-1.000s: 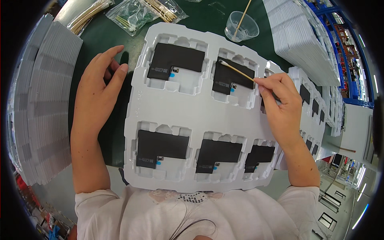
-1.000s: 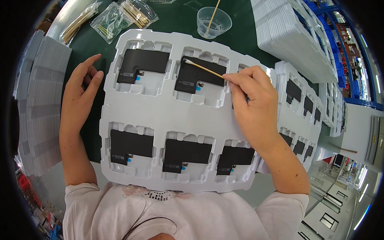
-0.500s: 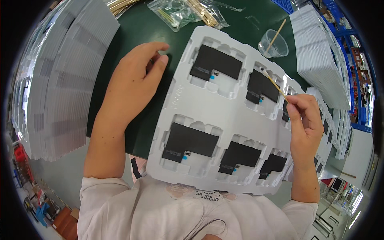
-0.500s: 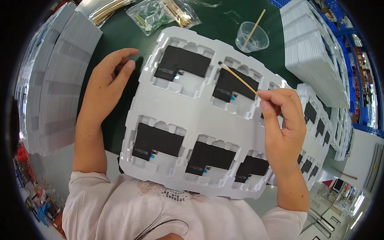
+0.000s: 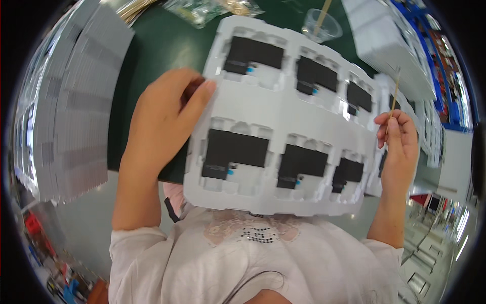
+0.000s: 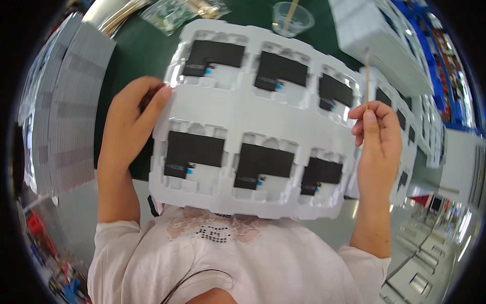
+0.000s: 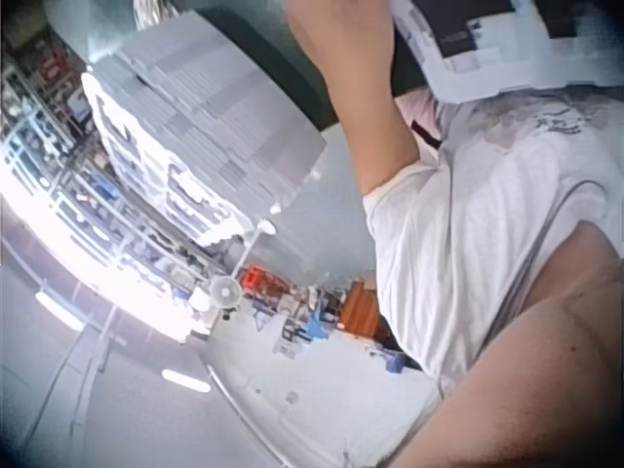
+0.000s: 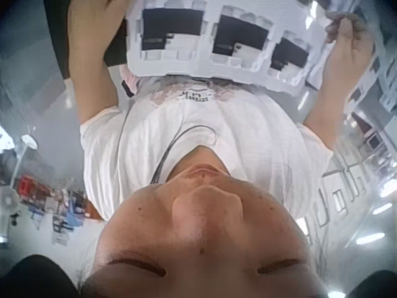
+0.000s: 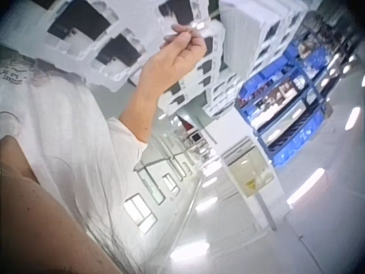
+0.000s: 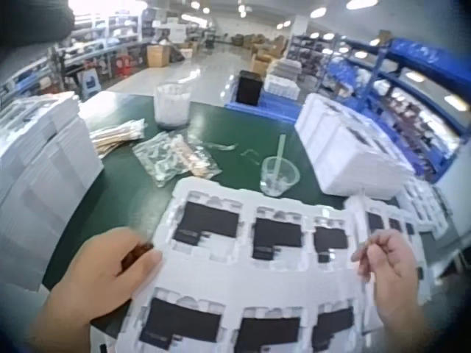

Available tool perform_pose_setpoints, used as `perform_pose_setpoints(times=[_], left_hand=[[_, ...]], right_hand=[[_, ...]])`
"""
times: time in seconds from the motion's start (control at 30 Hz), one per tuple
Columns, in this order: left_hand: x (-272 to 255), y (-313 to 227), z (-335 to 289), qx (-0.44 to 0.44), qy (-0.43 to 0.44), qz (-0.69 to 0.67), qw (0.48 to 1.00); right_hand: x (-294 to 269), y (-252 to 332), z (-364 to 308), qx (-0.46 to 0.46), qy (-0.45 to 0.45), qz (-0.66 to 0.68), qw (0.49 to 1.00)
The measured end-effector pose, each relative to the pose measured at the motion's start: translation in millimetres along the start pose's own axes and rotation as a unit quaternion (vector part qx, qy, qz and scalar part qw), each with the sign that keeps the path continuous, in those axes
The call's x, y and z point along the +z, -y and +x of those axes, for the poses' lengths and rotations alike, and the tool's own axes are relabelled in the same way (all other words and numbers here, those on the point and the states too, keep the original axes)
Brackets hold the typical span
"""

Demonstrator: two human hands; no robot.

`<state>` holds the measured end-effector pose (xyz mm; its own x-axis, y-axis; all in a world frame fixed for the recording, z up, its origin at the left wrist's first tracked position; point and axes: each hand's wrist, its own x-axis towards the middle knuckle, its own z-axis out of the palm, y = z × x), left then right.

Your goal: Cleaning and preparing small electronic or hardware components in a tray using a cotton swab and liquid.

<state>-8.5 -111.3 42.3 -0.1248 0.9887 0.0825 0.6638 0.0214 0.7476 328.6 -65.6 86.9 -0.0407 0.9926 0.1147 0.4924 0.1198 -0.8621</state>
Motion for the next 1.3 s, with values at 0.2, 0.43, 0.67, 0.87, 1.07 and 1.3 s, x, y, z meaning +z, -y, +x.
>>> perform_pose_setpoints(times=[0.2,0.43,0.67,0.87,1.07,1.3], left_hand=[[30.2,-14.6,-27.6,0.039,-0.053,0.017,0.998],[27.9,19.2,-32.6,0.009,-0.102,-0.172,0.98],[30.9,-7.0,-29.0,-0.095,-0.088,-0.412,0.902],[-6.3,-32.5,-35.4,-0.164,0.039,-0.608,0.776],[-26.4,-58.2,-33.5,-0.105,0.087,-0.696,0.705],[49.1,-109.2,-19.2,-0.09,0.089,-0.665,0.736]], right_hand=[[-20.4,-21.8,-51.5,0.023,-0.139,-0.244,0.96],[-4.7,-19.1,-75.4,0.015,-0.123,-0.246,0.961],[-16.7,-63.0,-70.3,-0.002,-0.176,-0.162,0.971],[-21.3,-88.9,-54.0,0.056,-0.173,0.086,0.979],[-58.5,-81.0,-54.2,0.004,-0.134,0.257,0.957],[-124.1,-29.7,-58.4,0.026,-0.24,0.146,0.959]])
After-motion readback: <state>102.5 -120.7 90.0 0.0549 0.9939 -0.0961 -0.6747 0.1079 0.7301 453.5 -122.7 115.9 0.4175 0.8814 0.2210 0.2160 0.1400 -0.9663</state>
